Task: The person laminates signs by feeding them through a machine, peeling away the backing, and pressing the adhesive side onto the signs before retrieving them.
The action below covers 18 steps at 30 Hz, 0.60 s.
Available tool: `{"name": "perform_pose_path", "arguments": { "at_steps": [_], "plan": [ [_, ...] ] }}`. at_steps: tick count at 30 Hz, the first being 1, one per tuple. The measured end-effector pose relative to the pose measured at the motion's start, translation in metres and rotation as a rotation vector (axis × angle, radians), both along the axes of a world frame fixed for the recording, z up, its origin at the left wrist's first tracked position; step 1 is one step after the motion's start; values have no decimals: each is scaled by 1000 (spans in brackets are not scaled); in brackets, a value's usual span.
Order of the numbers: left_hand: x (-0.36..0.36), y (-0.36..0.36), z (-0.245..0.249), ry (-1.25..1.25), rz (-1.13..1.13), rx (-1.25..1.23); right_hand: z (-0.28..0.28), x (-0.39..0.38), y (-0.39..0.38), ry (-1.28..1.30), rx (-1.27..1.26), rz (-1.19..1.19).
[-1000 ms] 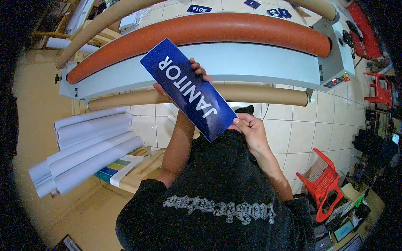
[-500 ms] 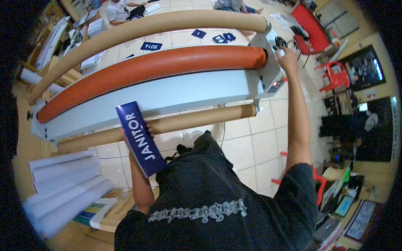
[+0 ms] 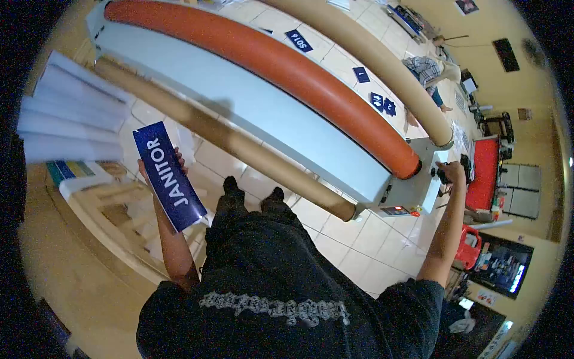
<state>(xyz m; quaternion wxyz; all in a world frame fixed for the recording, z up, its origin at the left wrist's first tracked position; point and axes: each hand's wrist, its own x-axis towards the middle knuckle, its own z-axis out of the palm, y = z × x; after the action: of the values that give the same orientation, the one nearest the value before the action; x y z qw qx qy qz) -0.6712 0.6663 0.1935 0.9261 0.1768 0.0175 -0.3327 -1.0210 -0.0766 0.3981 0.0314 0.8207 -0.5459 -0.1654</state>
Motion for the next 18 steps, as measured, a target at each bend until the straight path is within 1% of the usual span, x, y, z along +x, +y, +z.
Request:
{"name": "perform_pose_path", "arguments": {
  "at_steps": [1, 2, 5, 6, 7, 8, 9, 10, 11, 12, 13, 14, 15, 16, 17, 18],
  "plan": [
    [-4, 5, -15, -22, 7, -73, 7, 1, 24, -23, -34, 151],
    [-11, 4, -30, -10, 10, -102, 5, -6, 29, -74, -25, 227],
    [-29, -10, -64, -23, 62, -193, -9, -33, 20, -312, -52, 515],
    [-37, -19, -75, -2, 76, -229, -8, -36, 20, -284, 29, 519],
    [-45, -27, -85, 23, 97, -265, -1, -36, 23, -198, 56, 508],
    [-55, -36, -95, 9, 85, -293, 6, -34, 26, -156, 109, 587],
    [-62, -45, -108, 85, 173, -351, 11, -33, 25, -44, 122, 684],
    [-74, -52, -119, 116, 206, -342, 12, -34, 23, -43, 87, 1029],
    [-71, -40, -126, 157, 241, -344, 30, -10, 36, 245, 176, 1059],
    [-82, -44, -139, 162, 277, -372, 34, 5, 55, 395, 117, 1214],
    [-97, -49, -153, 163, 307, -398, 35, 4, 46, 498, 166, 1143],
    [-104, -48, -166, 159, 311, -503, 36, 9, 50, 380, 168, 1121],
    [-115, -47, -182, 202, 352, -511, 37, 15, 49, 260, 174, 1095],
    [-126, -46, -198, 207, 354, -502, 40, 27, 47, 310, 185, 1109],
    [-135, -45, -214, 200, 347, -495, 41, 36, 46, 17, 391, 313],
    [-143, -38, -233, 188, 334, -560, 47, 43, 50, -284, 510, -499]
  ]
}}
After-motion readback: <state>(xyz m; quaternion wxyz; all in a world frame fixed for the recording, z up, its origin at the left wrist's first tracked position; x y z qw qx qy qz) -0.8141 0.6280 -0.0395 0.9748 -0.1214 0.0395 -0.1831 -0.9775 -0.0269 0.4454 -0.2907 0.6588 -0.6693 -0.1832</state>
